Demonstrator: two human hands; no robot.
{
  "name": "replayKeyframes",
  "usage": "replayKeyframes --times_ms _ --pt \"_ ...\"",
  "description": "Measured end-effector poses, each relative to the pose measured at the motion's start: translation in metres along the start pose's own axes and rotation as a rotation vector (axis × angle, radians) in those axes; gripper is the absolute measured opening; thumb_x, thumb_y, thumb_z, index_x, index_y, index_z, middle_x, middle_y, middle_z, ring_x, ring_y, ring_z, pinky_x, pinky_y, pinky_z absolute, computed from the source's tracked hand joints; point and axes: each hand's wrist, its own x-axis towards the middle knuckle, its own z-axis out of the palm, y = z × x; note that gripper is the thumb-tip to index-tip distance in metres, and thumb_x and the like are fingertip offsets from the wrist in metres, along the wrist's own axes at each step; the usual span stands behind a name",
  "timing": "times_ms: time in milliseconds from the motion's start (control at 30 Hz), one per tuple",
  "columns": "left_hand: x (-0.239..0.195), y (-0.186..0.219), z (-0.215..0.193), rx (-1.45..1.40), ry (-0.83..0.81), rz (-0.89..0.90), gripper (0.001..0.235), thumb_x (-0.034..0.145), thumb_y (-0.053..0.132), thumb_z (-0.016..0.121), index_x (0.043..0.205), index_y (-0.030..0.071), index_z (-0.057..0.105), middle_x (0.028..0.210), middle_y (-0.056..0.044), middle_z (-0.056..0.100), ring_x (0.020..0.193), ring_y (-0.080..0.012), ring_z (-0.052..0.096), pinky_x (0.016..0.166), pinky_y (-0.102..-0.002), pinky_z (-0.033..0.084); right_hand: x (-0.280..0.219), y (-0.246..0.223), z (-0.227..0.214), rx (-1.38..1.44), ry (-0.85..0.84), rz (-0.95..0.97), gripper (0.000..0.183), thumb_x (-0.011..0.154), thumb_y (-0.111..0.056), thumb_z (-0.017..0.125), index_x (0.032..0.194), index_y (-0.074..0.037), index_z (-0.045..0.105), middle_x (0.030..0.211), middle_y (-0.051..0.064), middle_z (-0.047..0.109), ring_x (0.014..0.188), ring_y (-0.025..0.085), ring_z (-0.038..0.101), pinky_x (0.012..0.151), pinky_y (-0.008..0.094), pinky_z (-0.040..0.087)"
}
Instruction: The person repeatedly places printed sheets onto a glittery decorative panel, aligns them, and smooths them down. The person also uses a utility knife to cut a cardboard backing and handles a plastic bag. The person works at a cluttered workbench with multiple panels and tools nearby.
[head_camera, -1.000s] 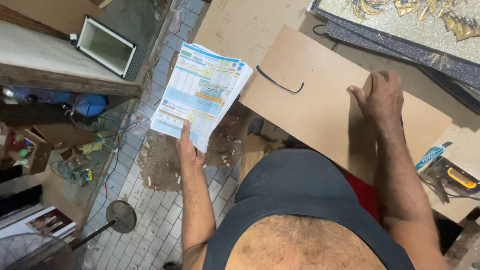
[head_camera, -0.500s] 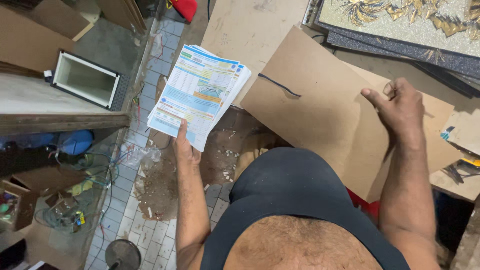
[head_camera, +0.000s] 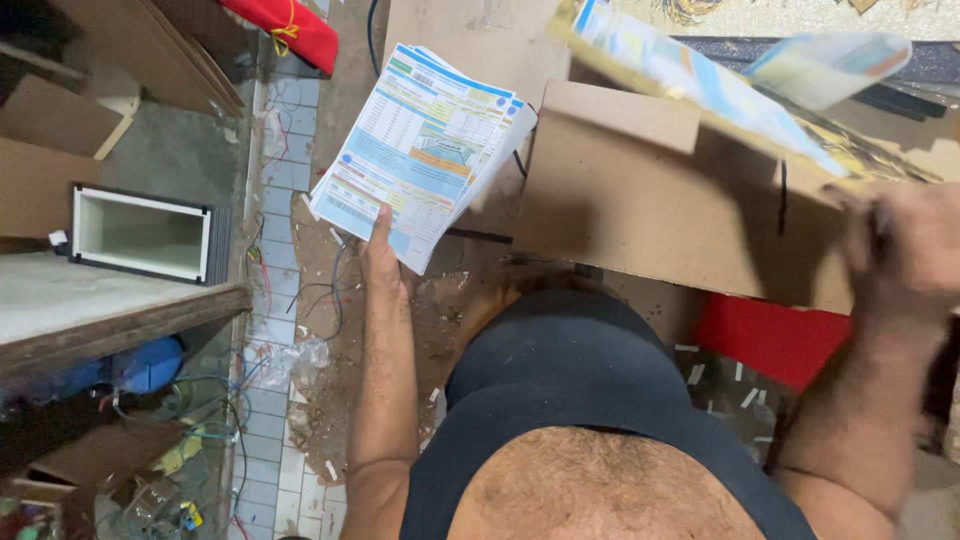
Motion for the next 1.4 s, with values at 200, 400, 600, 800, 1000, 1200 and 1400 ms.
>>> replayKeyframes --times_ms 200,400,600,800,1000,1200,1400 --pt "0.015 0.009 -0.005 0.018 0.006 0.084 0.061 0.098 0.019 0.066 0.150 -0.004 0.043 0.144 -0.018 0.057 0.129 -0.0310 0.059 0.108 -0.046 0.051 -0.108 -0.102 0.090 0.121 -0.361 0.187 0.015 0.095 -0.019 0.079 0.107 -0.012 0.072 0.098 0.007 0.071 0.091 0.026 0.071 0.076 0.039 0.056" --pt "0.029 0.031 -0.003 0.035 -0.107 0.094 0.062 0.102 0.018 0.064 0.154 -0.004 0.039 0.152 -0.018 0.052 0.136 -0.0315 0.055 0.114 -0.046 0.048 -0.160 -0.076 0.123 0.032 -0.270 0.499 0.035 0.099 -0.033 0.083 0.113 -0.005 0.068 0.110 0.009 0.068 0.099 0.023 0.064 0.081 0.041 0.053" --pt "0.027 0.027 0.012 0.023 -0.202 0.092 0.065 0.101 0.019 0.065 0.154 -0.004 0.037 0.153 -0.016 0.051 0.137 -0.0309 0.055 0.115 -0.046 0.047 -0.110 -0.013 0.164 0.229 -0.297 0.979 0.058 0.098 -0.034 0.085 0.138 -0.002 0.058 0.128 0.014 0.053 0.117 0.025 0.057 0.098 0.041 0.053" --pt "0.009 0.000 0.003 0.155 -0.009 0.026 0.069 0.096 0.020 0.072 0.151 -0.007 0.040 0.148 -0.018 0.054 0.131 -0.0294 0.058 0.111 -0.043 0.048 -0.067 -0.079 0.198 0.126 -0.570 0.962 0.078 0.081 -0.050 0.094 0.128 0.003 0.061 0.122 0.022 0.046 0.117 0.039 0.041 0.096 0.059 0.036" --pt "-0.019 -0.007 -0.013 0.221 0.079 -0.004 0.073 0.092 0.025 0.075 0.149 -0.008 0.042 0.145 -0.019 0.057 0.132 -0.0281 0.057 0.110 -0.041 0.048 -0.081 -0.087 0.206 0.159 -0.481 0.978 0.053 0.091 -0.039 0.092 0.125 -0.007 0.067 0.132 0.017 0.046 0.127 0.034 0.041 0.107 0.059 0.029" --pt "-0.021 0.006 -0.013 0.290 0.070 0.063 0.077 0.090 0.031 0.076 0.148 -0.007 0.043 0.145 -0.017 0.056 0.131 -0.0264 0.056 0.108 -0.040 0.047 -0.095 -0.073 0.230 0.227 -0.439 1.085 0.051 0.088 -0.032 0.093 0.121 -0.006 0.065 0.128 0.014 0.050 0.126 0.033 0.042 0.110 0.058 0.025" --pt "-0.016 -0.001 -0.013 0.370 0.067 0.010 0.072 0.090 0.035 0.077 0.141 -0.009 0.053 0.141 -0.017 0.061 0.128 -0.0242 0.058 0.108 -0.038 0.047 -0.093 -0.078 0.233 0.294 -0.430 1.206 0.030 0.089 -0.023 0.091 0.107 -0.013 0.069 0.127 0.010 0.053 0.129 0.028 0.044 0.112 0.056 0.020"
